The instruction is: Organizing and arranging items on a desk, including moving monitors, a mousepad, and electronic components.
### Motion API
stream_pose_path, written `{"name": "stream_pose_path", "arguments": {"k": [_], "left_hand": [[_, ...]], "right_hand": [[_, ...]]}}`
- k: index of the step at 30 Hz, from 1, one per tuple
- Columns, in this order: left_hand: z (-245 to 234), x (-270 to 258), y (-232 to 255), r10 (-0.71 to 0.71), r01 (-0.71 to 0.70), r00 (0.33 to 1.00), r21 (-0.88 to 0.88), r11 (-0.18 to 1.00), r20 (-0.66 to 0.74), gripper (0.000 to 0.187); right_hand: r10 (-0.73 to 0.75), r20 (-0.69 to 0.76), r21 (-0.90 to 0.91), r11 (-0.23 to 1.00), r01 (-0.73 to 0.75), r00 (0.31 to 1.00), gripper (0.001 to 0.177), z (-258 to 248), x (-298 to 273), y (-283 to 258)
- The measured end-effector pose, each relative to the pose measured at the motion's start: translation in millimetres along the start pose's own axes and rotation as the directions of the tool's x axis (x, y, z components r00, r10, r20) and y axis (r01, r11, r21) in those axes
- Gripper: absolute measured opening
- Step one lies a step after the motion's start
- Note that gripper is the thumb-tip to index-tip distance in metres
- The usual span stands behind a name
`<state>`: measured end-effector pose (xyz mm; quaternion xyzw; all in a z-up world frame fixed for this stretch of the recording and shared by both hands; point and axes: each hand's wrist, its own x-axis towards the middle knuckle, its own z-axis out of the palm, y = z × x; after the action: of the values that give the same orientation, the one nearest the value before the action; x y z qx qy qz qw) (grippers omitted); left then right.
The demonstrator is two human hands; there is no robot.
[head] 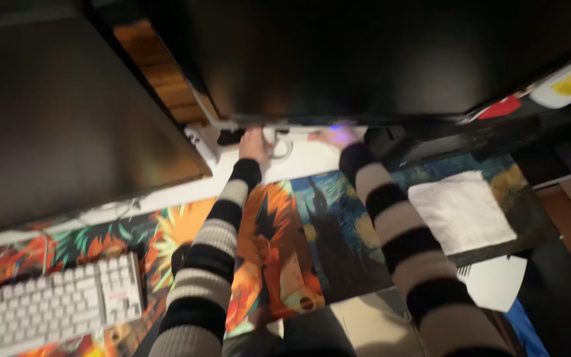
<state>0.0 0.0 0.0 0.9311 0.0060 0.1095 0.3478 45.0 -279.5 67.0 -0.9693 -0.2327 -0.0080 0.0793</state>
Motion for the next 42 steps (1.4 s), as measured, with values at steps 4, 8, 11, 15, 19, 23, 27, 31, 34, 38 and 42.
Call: {"name": "stream_pose_path", "arguments": {"k": [4,8,11,15,19,23,27,31,34,38,42], "left_hand": [[11,-3,-10,-0.073,0.069,0.997,0.088,0.994,0.04,0.038],[1,-10,8,-0.073,0.075,0.997,0.086,0.993,-0.026,0.045],[12,-4,9,-0.095,0.097,0.995,0.081,0.992,-0.028,0.039],[33,2,-6,0.028,-0.014,0.99,0.097,0.995,-0.137,0.042],[16,1,4,-0.095,0.094,0.995,0.069,0.993,0.02,0.036],[7,-4,12,-0.008,0.011,0.998,0.053,0.999,-0.059,0.036],[-44,-34,88,0.29,-0.261,0.949,0.207,0.943,-0.126,0.03],[-33,-12,135,0.59,-0.629,0.769,0.126,0.767,0.245,0.051],[44,12,112,0.28,-0.429,0.824,0.219,0.877,0.493,0.055],[76,26,86,0.348,-0.454,0.842,0.194,0.869,0.412,0.036],[53,15,99,0.295,-0.412,0.859,0.223,0.883,0.418,0.035]], "right_hand": [[0.14,0.198,-0.017,0.99,-0.139,0.97,0.065,7,7,-18],[0.017,0.042,-0.012,1.0,-0.016,0.999,0.052,10,-8,-8],[-0.07,-0.057,-0.004,0.998,0.07,0.996,0.041,-2,-25,-8],[-0.184,-0.166,-0.005,0.983,0.186,0.969,0.03,-11,-47,-13],[-0.29,-0.311,-0.003,0.953,0.304,0.905,0.039,-31,-60,-31],[-0.2,-0.245,-0.014,0.979,0.203,0.949,0.038,-34,-57,-36],[-0.117,-0.153,-0.039,0.993,0.112,0.981,0.036,-32,-56,-35],[-0.225,-0.485,-0.019,0.969,0.248,0.845,0.052,-39,-90,-55],[-0.044,-0.624,0.109,0.984,0.143,0.78,0.057,-33,-131,-69],[0.53,-0.558,0.43,0.843,-0.323,0.639,0.052,36,-140,-45],[0.665,-0.485,0.545,0.738,-0.399,0.568,0.053,51,-121,-34]]}}
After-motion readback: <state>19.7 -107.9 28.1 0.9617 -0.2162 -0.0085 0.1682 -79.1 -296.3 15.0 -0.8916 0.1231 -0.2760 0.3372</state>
